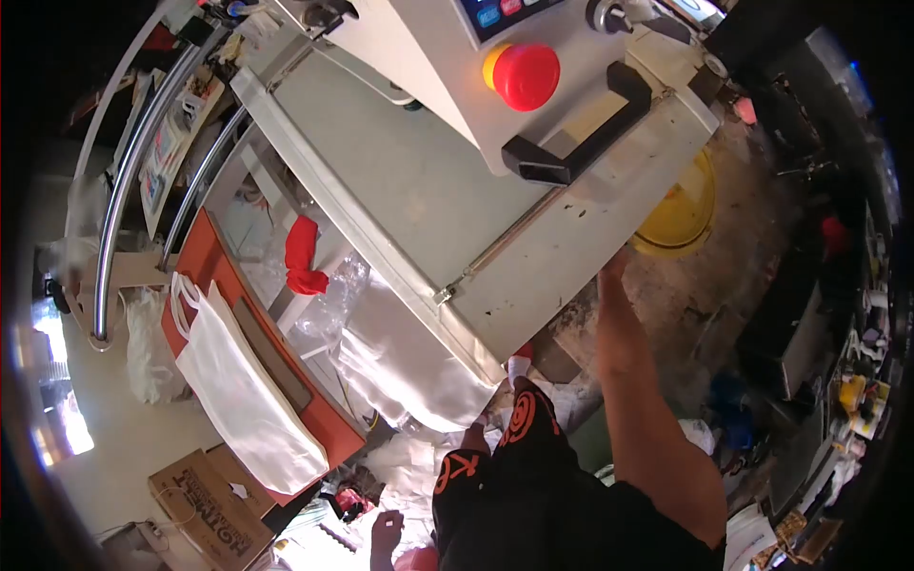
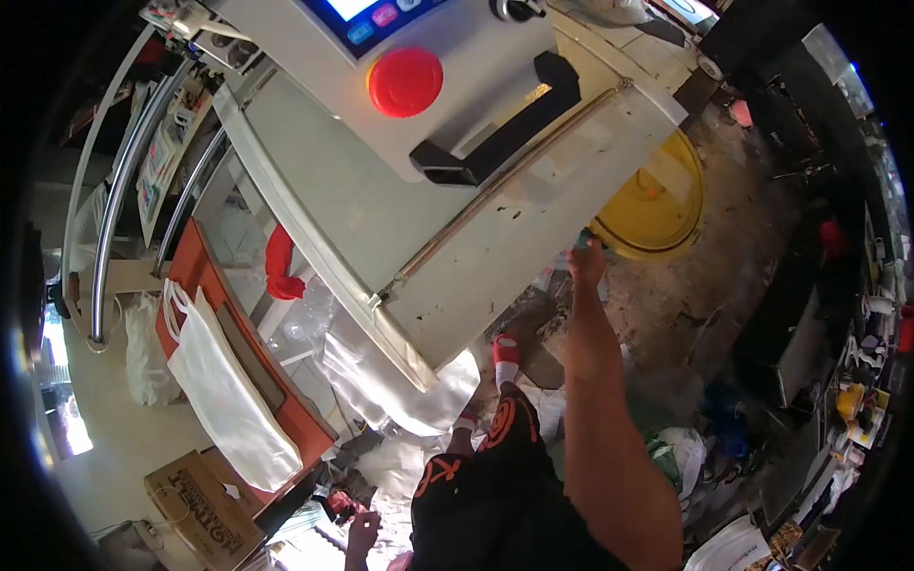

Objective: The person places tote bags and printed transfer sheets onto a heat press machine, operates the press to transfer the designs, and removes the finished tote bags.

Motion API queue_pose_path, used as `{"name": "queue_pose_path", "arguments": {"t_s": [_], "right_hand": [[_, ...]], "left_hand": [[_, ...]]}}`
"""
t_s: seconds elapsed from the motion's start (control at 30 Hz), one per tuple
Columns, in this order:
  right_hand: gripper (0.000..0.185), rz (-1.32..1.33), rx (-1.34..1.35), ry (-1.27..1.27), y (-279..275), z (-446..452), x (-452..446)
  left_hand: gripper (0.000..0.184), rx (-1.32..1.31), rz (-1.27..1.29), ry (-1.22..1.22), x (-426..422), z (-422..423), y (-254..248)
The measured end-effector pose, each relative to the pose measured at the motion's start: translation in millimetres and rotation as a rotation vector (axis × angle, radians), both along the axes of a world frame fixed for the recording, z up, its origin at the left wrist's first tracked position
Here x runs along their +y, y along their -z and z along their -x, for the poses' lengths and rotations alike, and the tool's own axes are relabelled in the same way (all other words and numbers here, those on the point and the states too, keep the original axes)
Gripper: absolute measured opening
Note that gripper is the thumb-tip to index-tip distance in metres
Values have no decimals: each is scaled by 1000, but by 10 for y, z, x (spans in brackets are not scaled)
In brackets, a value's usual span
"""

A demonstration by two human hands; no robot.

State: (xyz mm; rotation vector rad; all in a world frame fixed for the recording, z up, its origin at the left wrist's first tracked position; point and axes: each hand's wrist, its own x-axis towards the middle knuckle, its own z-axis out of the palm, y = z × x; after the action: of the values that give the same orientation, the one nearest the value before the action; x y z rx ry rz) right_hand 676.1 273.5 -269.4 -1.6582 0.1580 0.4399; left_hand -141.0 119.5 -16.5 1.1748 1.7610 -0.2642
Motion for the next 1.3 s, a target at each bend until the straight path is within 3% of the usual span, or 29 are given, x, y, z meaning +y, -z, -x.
{"name": "queue_pose_path", "arguments": {"t_s": [0.07,0.13,0.17,0.2,0.23,0.27,0.3,0.33,0.4,0.43,0.5,0.53,0.6,0.67,0.73,0.8,0.9,1.0,1.07,1.13,1.17,1.23,1.27,1.3], "right_hand": [[21,454,-632,-298,-342,133,-53],[12,352,-892,-503,-700,339,-214],[13,542,-1092,-702,-1068,582,-378],[18,409,-1075,-775,-1506,843,-457],[19,438,-1038,-870,-1910,1107,-590],[22,407,-903,-925,-2226,1333,-729],[22,409,-966,-1007,-2496,1494,-886],[18,433,-859,-1124,-2991,1674,-894],[10,503,-594,-1226,-4284,2234,-756],[10,485,-624,-1240,-4408,2327,-751],[9,409,-428,-1335,-4610,2369,-781],[9,410,-451,-1340,-4571,2460,-721],[15,47,-813,-1358,-4366,2812,-413],[22,-27,-357,-1359,-4505,3407,177],[26,-234,56,-1362,-4203,3870,686],[26,-367,201,-1269,-4191,4536,1205],[20,-336,255,-1315,-3991,5155,1922],[17,-278,271,-1339,-3676,5440,2416],[16,-241,251,-1339,-3709,5560,2544],[22,117,-283,-1325,-3752,5614,2585],[22,120,-283,-1314,-3753,5626,2528],[29,74,-1027,-1159,-3747,5661,2348],[29,78,-1031,-1152,-3753,5715,2197],[33,14,-1215,-1229,-3756,5800,1995]], "left_hand": [[33,67,-184,268,313,-357,6],[29,-32,-185,208,613,-869,-38],[23,-77,-413,582,645,-856,242],[24,-250,-402,258,725,-1267,183],[28,-330,-567,394,833,-1610,120],[34,-408,-409,271,946,-1997,-68],[48,-384,-193,238,1257,-2557,-628],[67,-537,-486,487,1190,-2600,-398],[79,-650,-531,564,1467,-2905,-1101],[83,-663,-587,587,1530,-2884,-1229],[89,-662,-704,620,1674,-2694,-1471],[89,-670,-722,609,1762,-2456,-1548],[88,-829,-452,242,1898,-1703,-1673],[66,-806,-913,103,1932,-1092,-1671],[58,-889,-867,-400,1904,-532,-1656],[53,-747,-984,-498,1856,36,-1559],[50,-564,-1079,-494,1717,667,-1281],[46,-372,-991,-476,1597,917,-1359],[41,-375,-1005,-489,1580,985,-1339],[38,-352,-942,-449,1602,1037,-1294],[36,-315,-966,-389,1652,1066,-1257],[36,-262,-1030,-288,1796,1064,-1280],[36,-200,-1093,-197,1901,1028,-1323],[36,-206,-1094,-195,2027,964,-1341]]}}
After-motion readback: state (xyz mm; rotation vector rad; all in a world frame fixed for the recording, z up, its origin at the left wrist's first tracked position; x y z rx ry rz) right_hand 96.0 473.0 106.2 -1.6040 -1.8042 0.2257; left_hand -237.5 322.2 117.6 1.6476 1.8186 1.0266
